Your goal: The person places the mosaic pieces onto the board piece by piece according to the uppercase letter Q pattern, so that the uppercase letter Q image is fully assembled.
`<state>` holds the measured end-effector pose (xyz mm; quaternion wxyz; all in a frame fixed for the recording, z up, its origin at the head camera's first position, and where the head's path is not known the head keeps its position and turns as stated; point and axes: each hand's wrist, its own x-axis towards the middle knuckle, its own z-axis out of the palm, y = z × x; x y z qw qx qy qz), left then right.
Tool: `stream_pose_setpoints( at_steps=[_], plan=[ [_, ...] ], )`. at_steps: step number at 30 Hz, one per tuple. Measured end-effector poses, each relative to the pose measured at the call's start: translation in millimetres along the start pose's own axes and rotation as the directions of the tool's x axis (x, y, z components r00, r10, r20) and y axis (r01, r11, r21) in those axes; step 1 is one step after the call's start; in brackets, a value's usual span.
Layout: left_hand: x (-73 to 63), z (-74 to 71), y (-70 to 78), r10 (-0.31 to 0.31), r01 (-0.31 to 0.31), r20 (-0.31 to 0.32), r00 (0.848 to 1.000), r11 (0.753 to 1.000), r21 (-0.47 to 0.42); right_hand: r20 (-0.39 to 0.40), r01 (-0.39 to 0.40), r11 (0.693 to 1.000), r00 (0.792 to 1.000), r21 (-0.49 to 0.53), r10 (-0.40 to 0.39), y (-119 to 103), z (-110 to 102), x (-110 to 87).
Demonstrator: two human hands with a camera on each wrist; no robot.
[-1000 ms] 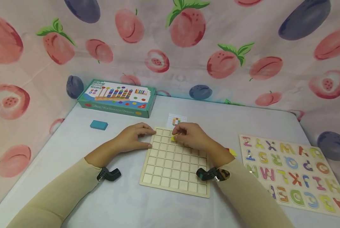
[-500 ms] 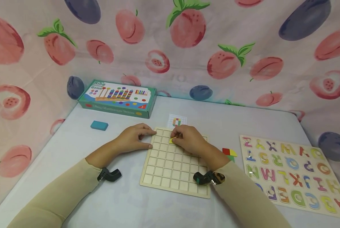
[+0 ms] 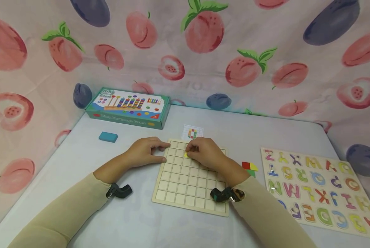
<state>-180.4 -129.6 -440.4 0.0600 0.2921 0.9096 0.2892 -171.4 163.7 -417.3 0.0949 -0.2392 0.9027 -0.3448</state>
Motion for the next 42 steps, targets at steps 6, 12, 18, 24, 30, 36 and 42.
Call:
stream_pose_setpoints(
  at_steps=[6,12,18,24,30,36,42],
  plan=[
    [-0.1,0.2,0.5,-0.002,0.002,-0.006,1.000,1.000,-0.004,0.014,0.017,1.000,1.000,-0.023,-0.017,-1,-3,0.0],
    [-0.1,-0.9,1.7,-0.006,0.006,-0.003,1.000,1.000,-0.010,0.032,0.012,1.000,0.999,-0.019,-0.011,0,-9,-3.3],
    [0.2,-1.6,1.2,-0.001,0.001,-0.006,1.000,1.000,-0.011,0.026,0.018,1.000,1.000,0.011,-0.018,10,-21,-9.9],
    [0.1,-0.8,1.3,-0.002,0.002,-0.006,1.000,1.000,-0.009,0.015,-0.010,0.999,1.000,0.042,0.009,23,-34,-22.4],
    [0.6,0.8,1.6,-0.004,0.004,-0.006,1.000,1.000,-0.009,0.010,-0.052,0.997,0.999,0.050,0.052,33,-48,-37.0],
    [0.9,2.3,2.7,-0.016,0.016,-0.003,1.000,1.000,-0.025,0.020,-0.088,0.995,0.996,0.047,0.087,39,-61,-52.8],
    [0.9,1.8,0.9,-0.003,0.003,-0.013,1.000,1.000,-0.020,0.031,-0.090,0.995,0.996,0.031,0.089,52,-76,-67.8]
  ],
)
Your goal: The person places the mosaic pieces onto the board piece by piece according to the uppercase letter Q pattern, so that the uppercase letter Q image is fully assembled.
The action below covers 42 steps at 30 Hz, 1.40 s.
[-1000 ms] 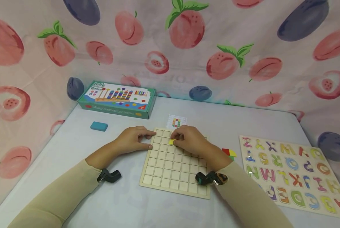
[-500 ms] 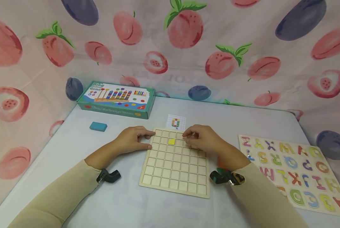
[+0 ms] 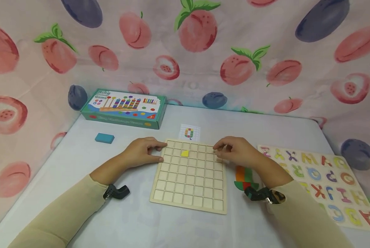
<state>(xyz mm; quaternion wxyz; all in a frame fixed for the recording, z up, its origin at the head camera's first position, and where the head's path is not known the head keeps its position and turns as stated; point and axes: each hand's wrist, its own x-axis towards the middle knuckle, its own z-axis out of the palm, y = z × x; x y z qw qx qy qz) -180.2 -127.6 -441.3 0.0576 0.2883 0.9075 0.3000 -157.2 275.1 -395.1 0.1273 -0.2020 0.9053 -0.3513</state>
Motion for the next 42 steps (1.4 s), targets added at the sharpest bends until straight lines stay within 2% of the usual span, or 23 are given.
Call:
stream_pose_setpoints(
  at_steps=[9,23,28,35,42],
  plan=[
    [0.0,0.1,-2.3,0.009,-0.010,-0.005,1.000,1.000,-0.012,-0.008,-0.048,0.997,0.999,-0.068,0.048,25,-19,-27.8],
    [-0.2,0.8,-0.4,0.003,-0.003,-0.004,1.000,1.000,-0.005,-0.024,-0.085,0.987,0.996,-0.135,0.083,44,-33,-55.3],
    [-0.7,0.5,1.1,0.002,-0.002,-0.005,1.000,1.000,-0.006,-0.011,-0.128,0.983,0.992,-0.128,0.128,46,-31,-56.5],
    [-1.1,-1.8,4.3,-0.008,0.008,-0.004,1.000,1.000,-0.013,0.002,-0.132,0.978,0.991,-0.164,0.135,42,-27,-53.3],
    [-0.7,-1.9,4.0,-0.006,0.006,-0.005,1.000,1.000,-0.015,0.008,-0.141,0.978,0.990,-0.156,0.144,41,-27,-51.7]
  ],
)
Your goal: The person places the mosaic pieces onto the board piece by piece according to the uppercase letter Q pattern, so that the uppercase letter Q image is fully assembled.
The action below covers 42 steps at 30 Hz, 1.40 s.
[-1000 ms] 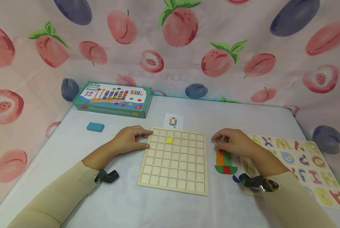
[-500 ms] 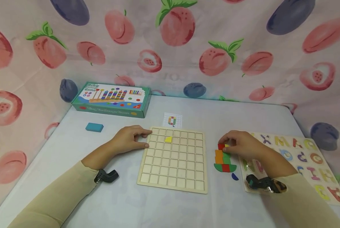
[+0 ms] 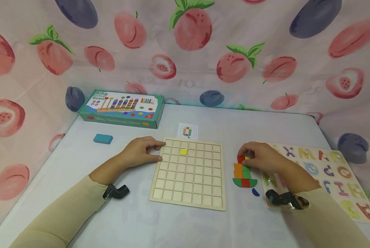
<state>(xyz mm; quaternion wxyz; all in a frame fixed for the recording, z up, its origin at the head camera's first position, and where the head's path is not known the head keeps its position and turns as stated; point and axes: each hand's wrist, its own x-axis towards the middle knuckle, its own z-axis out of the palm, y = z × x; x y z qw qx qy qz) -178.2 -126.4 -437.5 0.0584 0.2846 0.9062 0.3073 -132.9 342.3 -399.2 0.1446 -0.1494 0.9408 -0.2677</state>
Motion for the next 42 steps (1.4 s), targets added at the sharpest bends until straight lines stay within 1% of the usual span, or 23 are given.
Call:
stream_pose_setpoints(
  at_steps=[6,15,19,23,26,28,33,42],
  plan=[
    [0.1,0.3,-1.5,-0.004,0.004,0.001,1.000,1.000,-0.003,-0.004,-0.020,1.000,1.000,0.001,0.020,-1,-1,2.8],
    [-0.5,-0.2,-0.6,-0.006,0.006,0.005,1.000,1.000,0.007,0.010,-0.012,0.997,1.000,0.071,0.011,-4,-5,9.2],
    [-0.2,-0.2,-1.3,-0.004,0.004,0.003,1.000,1.000,0.010,-0.005,-0.005,0.996,1.000,0.089,0.005,-4,-6,15.0],
    [0.2,0.0,-1.3,-0.008,0.008,0.003,1.000,1.000,0.001,-0.022,0.027,0.993,0.999,0.111,-0.025,-7,-6,21.9],
    [0.2,-0.3,-0.7,-0.009,0.009,0.006,1.000,1.000,-0.003,-0.022,0.058,0.990,0.998,0.128,-0.056,-12,-6,26.5],
    [-0.1,-0.5,-0.5,-0.006,0.006,0.007,1.000,1.000,-0.004,-0.020,0.064,0.990,0.998,0.126,-0.062,-16,-5,30.0],
    [0.0,-0.3,-0.8,-0.005,0.005,0.005,1.000,1.000,-0.005,-0.015,0.042,0.991,0.999,0.127,-0.041,-25,-3,40.9],
    [-1.2,-1.5,-0.4,-0.001,0.001,0.007,1.000,1.000,-0.001,0.013,0.079,0.974,0.996,0.212,-0.084,-47,10,65.5]
  ],
)
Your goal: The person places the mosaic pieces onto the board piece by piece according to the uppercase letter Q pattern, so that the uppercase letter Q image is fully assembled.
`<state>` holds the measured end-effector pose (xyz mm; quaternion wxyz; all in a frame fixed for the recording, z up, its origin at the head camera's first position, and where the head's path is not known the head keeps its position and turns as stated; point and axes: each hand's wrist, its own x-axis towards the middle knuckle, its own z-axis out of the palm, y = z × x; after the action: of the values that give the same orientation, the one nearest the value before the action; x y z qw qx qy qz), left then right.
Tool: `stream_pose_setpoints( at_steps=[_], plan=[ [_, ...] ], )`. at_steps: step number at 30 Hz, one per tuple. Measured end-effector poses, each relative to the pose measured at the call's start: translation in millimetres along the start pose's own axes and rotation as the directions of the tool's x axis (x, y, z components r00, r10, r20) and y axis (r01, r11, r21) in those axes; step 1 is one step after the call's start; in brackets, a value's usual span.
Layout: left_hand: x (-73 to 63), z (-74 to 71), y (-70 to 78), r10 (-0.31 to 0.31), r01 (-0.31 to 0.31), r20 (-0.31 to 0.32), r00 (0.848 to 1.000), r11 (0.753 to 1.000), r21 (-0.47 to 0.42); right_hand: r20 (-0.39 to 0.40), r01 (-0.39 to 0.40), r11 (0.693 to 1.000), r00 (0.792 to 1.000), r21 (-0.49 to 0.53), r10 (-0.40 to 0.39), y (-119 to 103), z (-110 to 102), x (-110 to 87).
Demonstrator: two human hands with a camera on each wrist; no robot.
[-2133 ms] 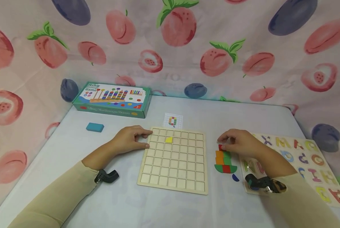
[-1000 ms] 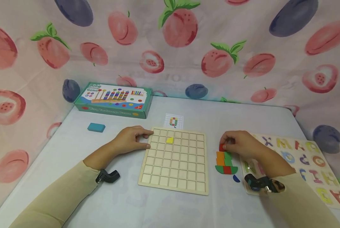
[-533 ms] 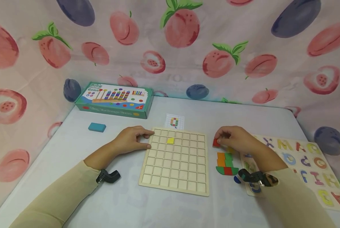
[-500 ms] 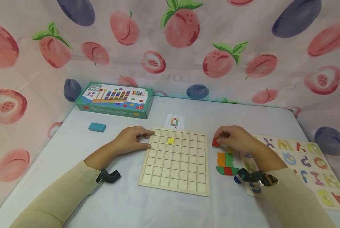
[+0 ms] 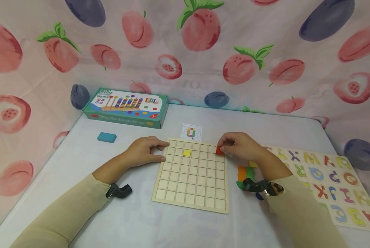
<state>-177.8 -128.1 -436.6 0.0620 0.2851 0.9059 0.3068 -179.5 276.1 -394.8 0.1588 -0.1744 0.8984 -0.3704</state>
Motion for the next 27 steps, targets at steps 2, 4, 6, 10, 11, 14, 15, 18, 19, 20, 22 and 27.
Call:
stream_pose_setpoints(
  at_steps=[2,4,6,10,11,14,15,18,19,20,22,27],
  plan=[
    [-0.1,-0.1,0.3,-0.001,0.001,0.001,1.000,1.000,0.002,0.006,0.004,1.000,1.000,0.007,-0.004,-6,5,5.6],
    [0.1,-0.3,0.4,0.000,0.000,0.002,1.000,1.000,0.004,0.013,0.008,1.000,1.000,0.014,-0.008,-12,11,11.0],
    [0.3,-0.3,0.4,0.000,0.000,0.003,1.000,1.000,0.006,0.022,0.016,1.000,1.000,0.027,-0.016,-17,17,16.5],
    [0.9,0.0,-0.4,0.002,-0.002,0.000,1.000,1.000,0.004,0.043,0.028,0.998,0.999,0.051,-0.031,-26,29,26.0],
    [0.9,0.2,-0.5,0.004,-0.004,0.000,1.000,1.000,0.004,0.049,0.032,0.998,0.998,0.057,-0.034,-27,32,28.0],
    [1.0,0.4,-0.2,0.004,-0.004,0.000,1.000,1.000,0.002,0.063,0.041,0.997,0.997,0.065,-0.045,-30,38,32.5],
    [1.0,0.5,-0.1,0.005,-0.005,0.001,1.000,1.000,0.000,0.068,0.046,0.997,0.996,0.067,-0.051,-31,39,33.9],
    [0.9,0.2,-0.4,0.007,-0.007,-0.001,1.000,1.000,0.002,0.069,0.063,0.996,0.995,0.061,-0.067,-36,44,38.0],
    [0.9,0.3,-0.7,0.008,-0.008,0.000,1.000,1.000,0.004,0.066,0.067,0.996,0.995,0.054,-0.071,-37,45,39.3],
    [0.9,0.1,-0.8,0.008,-0.008,0.001,1.000,1.000,0.006,0.061,0.070,0.996,0.996,0.050,-0.073,-38,47,40.3],
    [0.7,-0.3,-0.8,0.009,-0.009,0.002,1.000,1.000,0.006,0.052,0.068,0.997,0.996,0.041,-0.071,-40,50,42.0],
    [0.8,-0.4,-0.5,0.007,-0.007,0.003,1.000,1.000,0.006,0.038,0.067,0.998,0.997,0.000,-0.066,-40,57,42.3]
  ],
)
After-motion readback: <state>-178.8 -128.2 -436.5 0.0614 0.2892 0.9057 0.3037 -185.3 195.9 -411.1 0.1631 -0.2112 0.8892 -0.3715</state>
